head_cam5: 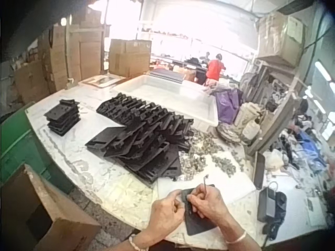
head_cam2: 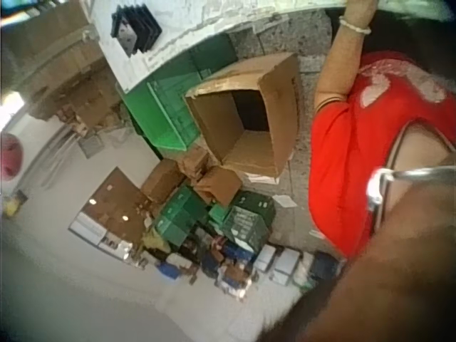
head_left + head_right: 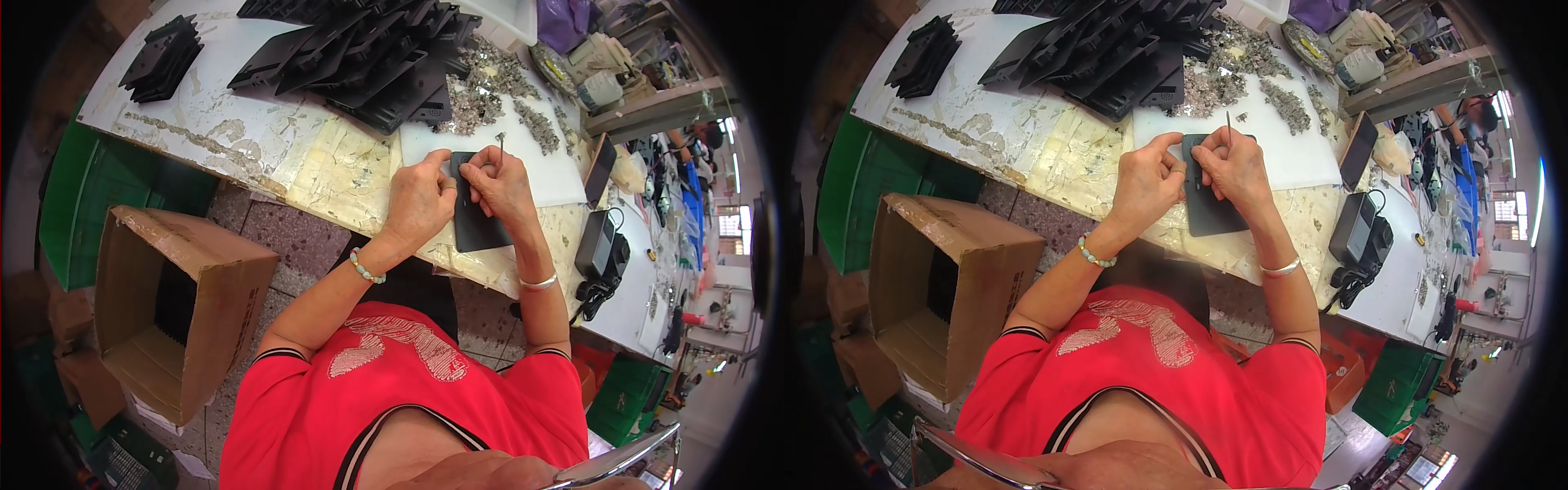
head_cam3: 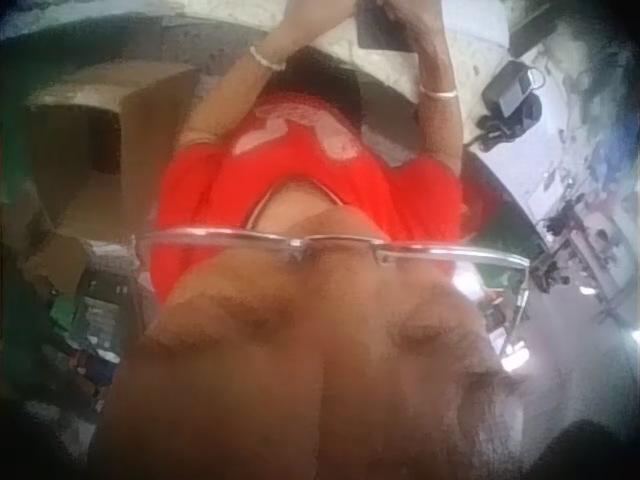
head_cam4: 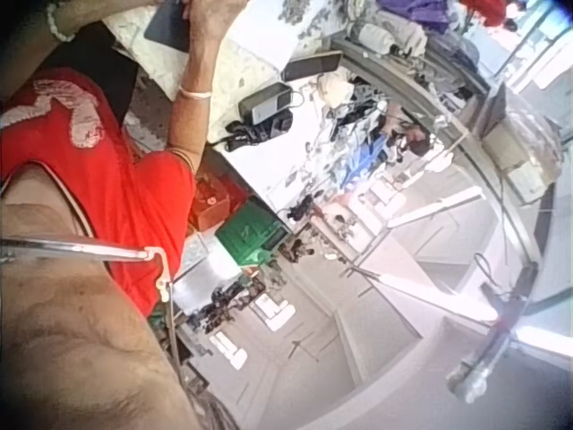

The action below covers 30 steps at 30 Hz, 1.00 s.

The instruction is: The person is assembling small plastic components by inserting metal pins and clips into them at a factory workbench.

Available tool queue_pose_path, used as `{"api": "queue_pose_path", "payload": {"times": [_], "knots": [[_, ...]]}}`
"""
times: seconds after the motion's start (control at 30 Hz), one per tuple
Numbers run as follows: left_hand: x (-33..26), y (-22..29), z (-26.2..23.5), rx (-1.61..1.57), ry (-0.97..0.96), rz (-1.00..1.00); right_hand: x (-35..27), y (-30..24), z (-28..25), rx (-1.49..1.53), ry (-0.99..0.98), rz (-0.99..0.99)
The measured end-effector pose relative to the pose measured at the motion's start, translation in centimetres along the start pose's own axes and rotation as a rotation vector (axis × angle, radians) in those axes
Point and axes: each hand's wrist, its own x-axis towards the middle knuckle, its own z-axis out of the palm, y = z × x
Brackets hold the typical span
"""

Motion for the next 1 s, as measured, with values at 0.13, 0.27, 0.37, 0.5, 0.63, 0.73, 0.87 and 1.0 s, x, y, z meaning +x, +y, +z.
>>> {"api": "queue_pose_path", "payload": {"times": [0.13,0.27,0.37,0.5,0.63,0.73,0.87,1.0], "knots": [[0.0,-0.1,0.0,-0.047,-0.027,-0.034,0.0,-0.3,0.1,-0.063,0.021,-0.004],[0.3,0.2,-0.3,-0.048,-0.047,-0.050,0.5,0.0,-0.1,-0.058,0.039,-0.047],[0.6,0.5,-0.6,-0.099,-0.068,-0.116,0.8,-0.1,-1.1,0.067,-0.068,-0.010],[0.8,2.2,-0.5,-0.123,-0.100,-0.167,-1.1,-1.0,-3.2,0.199,-0.077,-0.032],[1.7,2.4,-0.9,-0.175,-0.163,-0.280,-0.8,0.2,-4.6,0.084,-0.176,-0.083],[2.2,2.3,-0.8,-0.145,-0.187,-0.283,-1.4,0.2,-4.6,0.045,-0.166,-0.113],[2.6,2.0,-0.7,-0.180,-0.181,-0.289,-2.5,-0.8,-5.2,-0.048,-0.205,-0.125],[2.8,2.4,-1.0,-0.140,-0.180,-0.272,-2.1,1.1,-5.5,-0.338,-0.158,-0.391]]}}
